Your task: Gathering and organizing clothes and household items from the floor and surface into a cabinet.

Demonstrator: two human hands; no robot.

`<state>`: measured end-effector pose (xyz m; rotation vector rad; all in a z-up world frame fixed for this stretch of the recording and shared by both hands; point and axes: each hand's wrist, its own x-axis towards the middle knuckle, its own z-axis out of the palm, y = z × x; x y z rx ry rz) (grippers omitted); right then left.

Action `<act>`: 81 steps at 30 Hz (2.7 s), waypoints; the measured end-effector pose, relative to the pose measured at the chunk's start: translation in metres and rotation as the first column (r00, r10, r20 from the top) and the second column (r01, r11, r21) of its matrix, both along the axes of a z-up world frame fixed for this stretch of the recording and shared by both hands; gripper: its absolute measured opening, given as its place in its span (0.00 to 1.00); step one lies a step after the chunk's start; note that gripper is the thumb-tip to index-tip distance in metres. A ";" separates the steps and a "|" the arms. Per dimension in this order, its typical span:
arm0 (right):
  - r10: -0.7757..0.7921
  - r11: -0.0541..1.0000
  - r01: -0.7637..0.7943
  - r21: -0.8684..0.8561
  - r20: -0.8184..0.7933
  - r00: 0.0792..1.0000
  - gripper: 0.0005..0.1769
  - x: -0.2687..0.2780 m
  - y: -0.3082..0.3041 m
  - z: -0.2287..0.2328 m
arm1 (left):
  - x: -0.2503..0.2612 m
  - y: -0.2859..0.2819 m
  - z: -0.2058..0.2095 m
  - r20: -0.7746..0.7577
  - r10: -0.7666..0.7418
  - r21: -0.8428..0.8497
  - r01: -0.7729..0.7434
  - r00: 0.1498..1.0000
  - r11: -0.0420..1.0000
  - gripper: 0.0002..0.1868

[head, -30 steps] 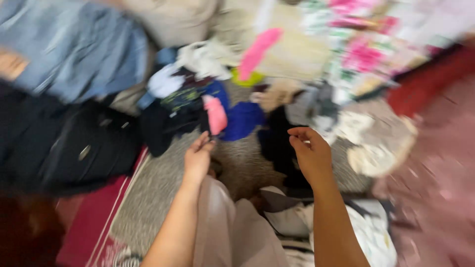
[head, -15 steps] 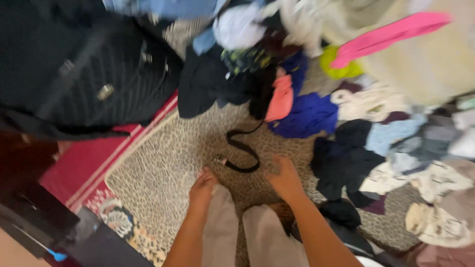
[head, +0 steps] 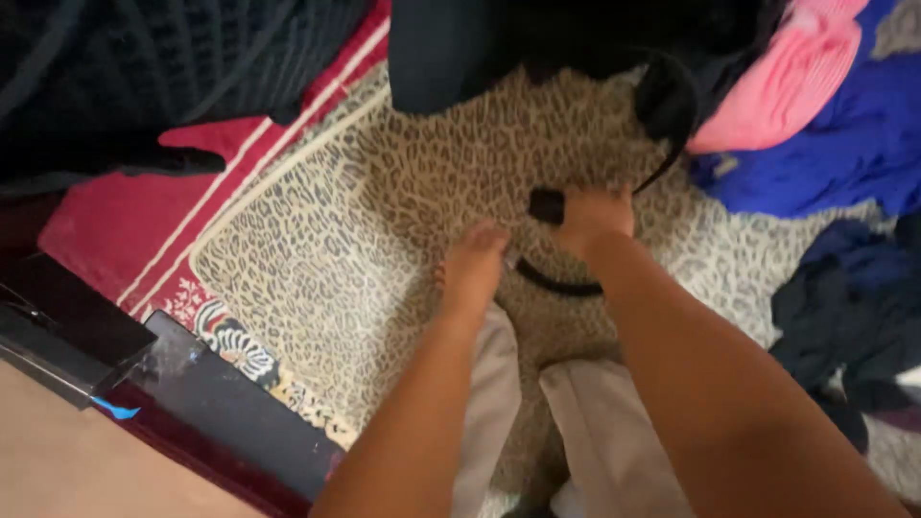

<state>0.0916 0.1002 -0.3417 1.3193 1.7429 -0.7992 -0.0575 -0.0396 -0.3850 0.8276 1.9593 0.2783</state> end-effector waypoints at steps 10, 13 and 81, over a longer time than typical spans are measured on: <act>-0.710 0.445 0.787 -0.426 -0.704 0.021 0.21 0.028 -0.055 0.198 | 0.008 0.058 0.268 -0.016 -0.353 0.225 0.347 0.936 0.910 0.64; -0.707 0.276 0.734 -0.620 -0.649 -0.282 0.15 0.021 -0.038 0.324 | 0.028 0.062 0.347 0.068 -0.361 0.458 0.293 0.930 0.840 0.65; -0.327 0.945 0.105 -0.311 -0.917 0.230 0.50 -0.148 -0.105 0.539 | -0.121 -0.061 0.527 0.866 0.437 0.214 -0.970 0.245 0.118 0.25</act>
